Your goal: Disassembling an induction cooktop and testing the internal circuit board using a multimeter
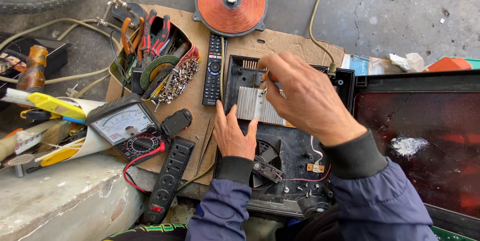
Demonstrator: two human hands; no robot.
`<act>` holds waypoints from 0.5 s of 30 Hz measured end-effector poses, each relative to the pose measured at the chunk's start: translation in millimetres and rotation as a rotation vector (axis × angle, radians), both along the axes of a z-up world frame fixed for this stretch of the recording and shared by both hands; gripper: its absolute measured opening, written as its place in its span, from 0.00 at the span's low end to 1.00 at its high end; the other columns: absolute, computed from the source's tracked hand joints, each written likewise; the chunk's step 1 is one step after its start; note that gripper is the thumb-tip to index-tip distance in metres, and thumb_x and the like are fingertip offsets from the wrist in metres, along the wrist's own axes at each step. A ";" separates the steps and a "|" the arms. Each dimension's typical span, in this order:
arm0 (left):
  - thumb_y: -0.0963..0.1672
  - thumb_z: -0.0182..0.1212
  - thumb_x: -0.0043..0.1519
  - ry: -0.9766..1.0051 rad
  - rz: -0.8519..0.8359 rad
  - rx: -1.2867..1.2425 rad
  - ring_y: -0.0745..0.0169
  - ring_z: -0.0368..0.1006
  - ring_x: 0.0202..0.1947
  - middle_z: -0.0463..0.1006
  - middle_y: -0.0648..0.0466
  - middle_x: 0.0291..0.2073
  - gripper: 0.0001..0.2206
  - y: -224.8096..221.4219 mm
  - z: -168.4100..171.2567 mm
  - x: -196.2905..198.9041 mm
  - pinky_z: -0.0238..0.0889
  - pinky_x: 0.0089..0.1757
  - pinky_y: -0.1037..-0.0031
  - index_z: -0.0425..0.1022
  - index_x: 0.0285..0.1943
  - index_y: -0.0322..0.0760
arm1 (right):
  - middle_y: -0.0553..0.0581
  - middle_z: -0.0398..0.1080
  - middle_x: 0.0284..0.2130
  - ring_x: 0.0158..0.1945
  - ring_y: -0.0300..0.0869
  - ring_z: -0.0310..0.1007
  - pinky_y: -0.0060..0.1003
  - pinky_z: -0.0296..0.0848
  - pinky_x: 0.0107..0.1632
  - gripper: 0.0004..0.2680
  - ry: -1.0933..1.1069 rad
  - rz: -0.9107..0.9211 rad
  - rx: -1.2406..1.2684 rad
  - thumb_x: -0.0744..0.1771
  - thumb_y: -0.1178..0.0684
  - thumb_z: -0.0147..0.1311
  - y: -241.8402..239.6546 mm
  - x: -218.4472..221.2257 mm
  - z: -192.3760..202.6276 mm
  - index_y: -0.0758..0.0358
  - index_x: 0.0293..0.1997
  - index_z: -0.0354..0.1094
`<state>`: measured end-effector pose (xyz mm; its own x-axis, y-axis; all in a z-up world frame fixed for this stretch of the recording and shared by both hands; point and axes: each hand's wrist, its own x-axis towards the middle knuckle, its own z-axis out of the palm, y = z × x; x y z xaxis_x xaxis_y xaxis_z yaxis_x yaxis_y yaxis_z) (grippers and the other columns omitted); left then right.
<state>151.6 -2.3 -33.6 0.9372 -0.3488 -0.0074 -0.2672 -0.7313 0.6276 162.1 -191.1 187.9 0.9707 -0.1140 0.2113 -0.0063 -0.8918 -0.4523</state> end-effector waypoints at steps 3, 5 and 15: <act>0.52 0.71 0.64 0.058 -0.018 -0.001 0.28 0.57 0.77 0.50 0.31 0.83 0.32 1.7 1.9 2.4 0.55 0.65 0.43 0.69 0.73 0.31 | 0.58 0.77 0.41 0.34 0.45 0.77 0.36 0.76 0.29 0.12 0.090 -0.078 -0.107 0.72 0.51 0.63 -14.1 6.7 -16.5 0.65 0.60 0.70; 0.51 0.70 0.63 0.119 0.002 -0.047 0.27 0.53 0.79 0.50 0.29 0.83 0.31 0.9 17.6 11.1 0.52 0.68 0.43 0.70 0.74 0.33 | 0.57 0.75 0.37 0.29 0.45 0.73 0.39 0.71 0.28 0.11 0.034 -0.176 -0.158 0.73 0.47 0.65 -5.6 7.4 -8.5 0.63 0.53 0.72; 0.39 0.69 0.62 0.365 -0.515 -0.462 0.70 0.82 0.39 0.83 0.56 0.59 0.23 -42.6 126.6 130.4 0.79 0.41 0.76 0.78 0.68 0.46 | 0.58 0.66 0.40 0.35 0.46 0.71 0.42 0.72 0.34 0.05 0.011 -0.083 -0.289 0.73 0.55 0.61 -9.4 10.2 -11.8 0.59 0.54 0.74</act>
